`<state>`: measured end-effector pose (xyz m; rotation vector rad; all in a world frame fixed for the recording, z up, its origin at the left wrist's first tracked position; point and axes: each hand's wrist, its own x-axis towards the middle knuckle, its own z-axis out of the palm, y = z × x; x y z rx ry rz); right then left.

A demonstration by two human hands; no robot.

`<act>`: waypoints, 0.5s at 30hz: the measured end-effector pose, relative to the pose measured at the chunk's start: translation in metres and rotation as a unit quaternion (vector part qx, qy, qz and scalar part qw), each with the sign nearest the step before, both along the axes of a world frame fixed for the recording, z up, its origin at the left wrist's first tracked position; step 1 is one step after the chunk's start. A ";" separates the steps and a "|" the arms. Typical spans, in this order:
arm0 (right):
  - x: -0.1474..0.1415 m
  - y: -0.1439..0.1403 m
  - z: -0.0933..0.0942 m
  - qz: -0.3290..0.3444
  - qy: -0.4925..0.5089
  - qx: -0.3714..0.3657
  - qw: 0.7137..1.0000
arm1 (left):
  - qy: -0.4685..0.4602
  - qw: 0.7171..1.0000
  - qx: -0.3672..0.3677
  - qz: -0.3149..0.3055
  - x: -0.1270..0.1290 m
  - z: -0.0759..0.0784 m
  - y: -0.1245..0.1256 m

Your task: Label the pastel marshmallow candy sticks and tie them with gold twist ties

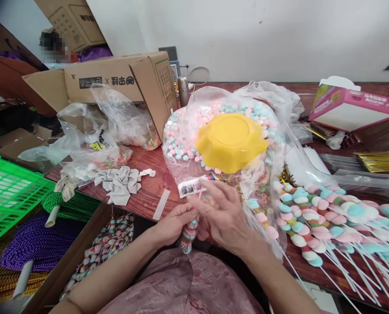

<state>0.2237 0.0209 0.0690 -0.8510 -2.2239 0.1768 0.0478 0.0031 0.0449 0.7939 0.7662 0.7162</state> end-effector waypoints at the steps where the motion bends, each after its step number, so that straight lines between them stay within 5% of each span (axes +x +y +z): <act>1: 0.007 -0.001 0.006 0.035 -0.083 0.013 0.996 | 0.003 0.999 -0.007 -0.049 -0.003 0.001 0.001; 4: 0.019 -0.008 0.014 0.099 -0.201 0.015 0.974 | -0.004 0.986 -0.043 -0.163 -0.011 0.000 0.003; 9: 0.022 -0.018 0.006 0.150 -0.139 0.083 0.975 | -0.015 0.958 -0.055 -0.282 -0.019 0.000 0.003; 12: 0.019 -0.018 -0.002 0.157 -0.134 0.036 0.978 | 0.157 0.922 0.125 -0.331 -0.020 0.009 -0.001; 15: 0.016 -0.014 -0.012 0.153 -0.131 -0.080 0.976 | 0.403 0.777 0.392 -0.284 -0.018 0.020 -0.011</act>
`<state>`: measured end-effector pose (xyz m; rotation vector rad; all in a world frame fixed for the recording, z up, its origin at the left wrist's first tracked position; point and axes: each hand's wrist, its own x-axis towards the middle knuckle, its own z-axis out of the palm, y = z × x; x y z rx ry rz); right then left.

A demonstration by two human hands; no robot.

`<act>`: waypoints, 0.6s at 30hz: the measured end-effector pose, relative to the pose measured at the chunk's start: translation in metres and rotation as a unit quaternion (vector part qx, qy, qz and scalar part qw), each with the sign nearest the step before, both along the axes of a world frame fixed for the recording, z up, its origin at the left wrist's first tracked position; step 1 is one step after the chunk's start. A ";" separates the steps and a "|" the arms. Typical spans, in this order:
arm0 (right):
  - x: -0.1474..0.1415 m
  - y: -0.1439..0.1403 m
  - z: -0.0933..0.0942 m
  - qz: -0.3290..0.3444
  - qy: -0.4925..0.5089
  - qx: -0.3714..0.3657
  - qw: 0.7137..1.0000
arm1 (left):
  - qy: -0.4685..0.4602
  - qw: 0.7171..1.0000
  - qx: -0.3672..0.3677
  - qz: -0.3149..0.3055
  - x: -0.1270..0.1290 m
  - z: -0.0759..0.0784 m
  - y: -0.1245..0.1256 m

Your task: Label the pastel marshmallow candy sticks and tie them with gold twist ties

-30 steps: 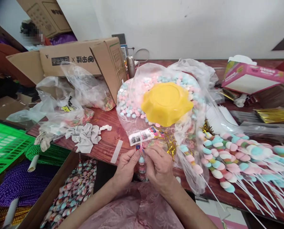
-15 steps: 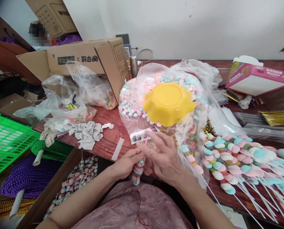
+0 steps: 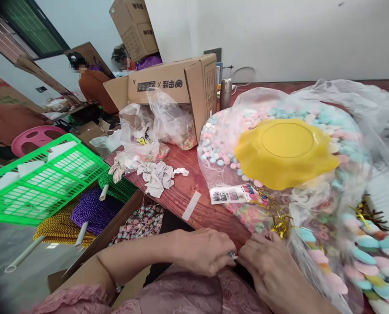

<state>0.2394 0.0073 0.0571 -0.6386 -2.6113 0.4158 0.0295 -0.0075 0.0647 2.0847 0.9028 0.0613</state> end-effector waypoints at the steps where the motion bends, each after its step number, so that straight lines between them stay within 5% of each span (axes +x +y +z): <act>1: -0.002 0.001 -0.002 -0.011 -0.002 -0.034 0.999 | 0.034 0.996 0.085 -0.004 0.000 0.002 -0.003; 3: -0.005 0.000 -0.002 -0.052 0.001 -0.044 0.998 | 0.045 0.988 0.149 0.013 -0.003 0.005 -0.006; 5: -0.009 -0.006 0.002 -0.109 -0.003 0.027 0.994 | -0.018 0.993 0.087 0.077 -0.009 0.003 -0.004; 8: -0.012 -0.018 0.013 -0.135 -0.018 0.152 0.979 | -0.150 0.957 -0.180 0.174 -0.017 -0.002 0.006; 11: -0.011 -0.028 0.019 -0.095 0.004 0.170 0.981 | -0.182 0.876 -0.434 0.107 -0.021 -0.007 0.015; 13: -0.008 -0.033 0.019 -0.074 0.006 0.133 0.988 | -0.170 0.842 -0.510 0.038 -0.021 -0.007 0.016; 15: -0.005 -0.037 0.016 -0.073 -0.003 0.074 0.995 | -0.147 0.854 -0.498 0.004 -0.019 -0.005 0.014; 18: -0.004 -0.038 0.006 -0.119 -0.015 -0.055 0.991 | -0.092 0.963 -0.253 0.003 -0.014 0.001 0.004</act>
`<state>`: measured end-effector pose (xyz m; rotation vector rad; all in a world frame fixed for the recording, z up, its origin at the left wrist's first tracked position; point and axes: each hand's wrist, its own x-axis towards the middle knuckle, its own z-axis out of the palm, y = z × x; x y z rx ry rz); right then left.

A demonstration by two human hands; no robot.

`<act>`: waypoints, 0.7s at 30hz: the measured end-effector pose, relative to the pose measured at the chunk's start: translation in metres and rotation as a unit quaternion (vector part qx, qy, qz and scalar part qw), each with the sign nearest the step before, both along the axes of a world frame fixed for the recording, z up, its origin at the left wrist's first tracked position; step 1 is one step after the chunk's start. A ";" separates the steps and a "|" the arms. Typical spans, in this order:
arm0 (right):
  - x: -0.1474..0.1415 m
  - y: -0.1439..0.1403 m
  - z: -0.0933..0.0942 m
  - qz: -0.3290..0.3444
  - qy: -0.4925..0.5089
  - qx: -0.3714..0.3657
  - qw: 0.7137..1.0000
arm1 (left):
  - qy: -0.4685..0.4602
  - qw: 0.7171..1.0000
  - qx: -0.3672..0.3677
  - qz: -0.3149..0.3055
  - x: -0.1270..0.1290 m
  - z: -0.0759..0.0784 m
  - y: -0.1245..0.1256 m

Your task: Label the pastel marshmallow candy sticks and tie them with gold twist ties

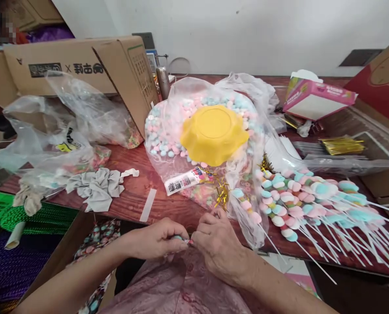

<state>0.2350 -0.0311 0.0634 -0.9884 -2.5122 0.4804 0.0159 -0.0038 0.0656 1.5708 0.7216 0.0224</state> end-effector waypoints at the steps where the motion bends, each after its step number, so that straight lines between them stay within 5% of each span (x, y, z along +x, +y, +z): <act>1: -0.001 0.001 -0.004 -0.020 0.004 -0.053 0.998 | 0.032 0.992 0.123 0.005 0.002 0.001 -0.004; 4: -0.001 0.012 -0.008 -0.046 0.008 -0.181 0.982 | 0.117 0.919 0.377 0.000 0.005 -0.004 -0.013; 8: 0.008 0.054 0.008 -0.042 -0.001 -0.097 0.994 | 0.099 0.904 0.405 0.092 0.000 -0.017 -0.006; 10: 0.013 0.085 0.018 -0.080 -0.051 -0.007 0.996 | 0.033 0.924 0.331 0.189 -0.002 -0.019 0.003; 12: 0.014 0.115 0.021 -0.161 -0.207 0.046 0.964 | -0.041 0.938 0.174 0.297 -0.001 -0.019 0.016; 16: 0.003 0.151 0.006 -0.178 -0.350 0.035 0.919 | -0.179 0.860 -0.133 0.459 0.012 -0.020 0.047; 18: -0.004 0.157 -0.006 -0.174 -0.353 0.031 0.919 | -0.218 0.826 -0.173 0.490 0.018 -0.024 0.062; 21: -0.007 0.159 -0.016 -0.174 -0.351 0.020 0.920 | -0.229 0.812 -0.180 0.506 0.023 -0.034 0.077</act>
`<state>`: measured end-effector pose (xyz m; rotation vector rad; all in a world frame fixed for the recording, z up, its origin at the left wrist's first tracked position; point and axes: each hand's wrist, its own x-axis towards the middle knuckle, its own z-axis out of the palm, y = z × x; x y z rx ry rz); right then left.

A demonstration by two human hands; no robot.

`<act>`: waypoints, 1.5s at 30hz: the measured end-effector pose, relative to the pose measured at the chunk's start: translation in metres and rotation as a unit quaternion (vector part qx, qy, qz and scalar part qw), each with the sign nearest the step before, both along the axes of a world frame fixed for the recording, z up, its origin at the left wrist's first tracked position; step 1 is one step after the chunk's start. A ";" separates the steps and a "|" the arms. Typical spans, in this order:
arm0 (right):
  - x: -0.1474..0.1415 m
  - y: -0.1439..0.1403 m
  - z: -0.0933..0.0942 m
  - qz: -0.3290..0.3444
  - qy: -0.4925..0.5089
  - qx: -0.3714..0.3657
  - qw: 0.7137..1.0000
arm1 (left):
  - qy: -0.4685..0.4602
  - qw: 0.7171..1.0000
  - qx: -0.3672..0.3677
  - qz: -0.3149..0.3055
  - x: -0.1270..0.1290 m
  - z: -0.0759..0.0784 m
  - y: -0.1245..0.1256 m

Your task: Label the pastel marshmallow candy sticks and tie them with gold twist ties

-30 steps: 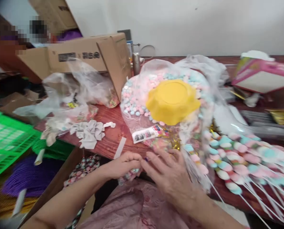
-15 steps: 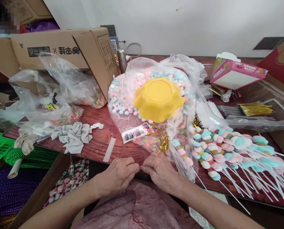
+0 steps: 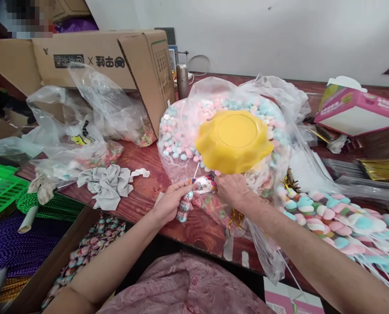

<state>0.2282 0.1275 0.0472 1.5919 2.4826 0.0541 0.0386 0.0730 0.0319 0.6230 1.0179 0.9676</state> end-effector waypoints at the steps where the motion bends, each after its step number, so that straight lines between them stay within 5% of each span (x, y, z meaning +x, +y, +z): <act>1: 0.001 0.000 -0.001 -0.001 0.006 -0.002 1.000 | 0.003 1.000 0.001 0.002 0.000 -0.002 0.002; 8: 0.023 -0.005 0.014 -0.036 0.104 0.016 0.994 | 0.009 1.000 0.004 -0.003 -0.002 -0.007 0.000; 10: 0.032 -0.009 0.020 -0.045 0.213 0.024 0.976 | 0.014 1.000 0.007 0.003 -0.001 -0.006 -0.001; 15: 0.049 -0.018 0.023 -0.097 0.585 -0.007 0.805 | 0.039 0.998 0.039 -0.005 0.006 0.005 -0.010; 23: 0.058 -0.024 0.011 -0.121 0.678 0.034 0.725 | -0.013 0.997 -0.002 -0.071 0.018 0.016 -0.032; 28: 0.038 -0.045 0.022 -0.120 0.764 0.063 0.631 | -0.012 0.996 -0.026 -0.079 0.024 0.012 -0.037; 29: 0.031 -0.053 0.023 -0.104 0.761 0.071 0.637 | -0.012 0.996 -0.030 -0.083 0.026 0.012 -0.038; 33: 0.003 -0.083 0.023 0.042 0.658 0.092 0.746 | -0.014 0.997 -0.005 -0.075 0.034 0.014 -0.041; 35: -0.005 -0.089 0.019 0.093 0.615 0.100 0.776 | -0.011 0.998 0.020 -0.055 0.036 0.013 -0.042; 41: 0.001 -0.091 0.003 0.124 0.566 0.053 0.813 | 0.047 0.993 0.091 -0.061 0.028 0.005 -0.049; 45: 0.002 -0.094 -0.004 0.067 0.566 -0.020 0.822 | 0.087 0.988 0.100 -0.075 0.018 0.000 -0.051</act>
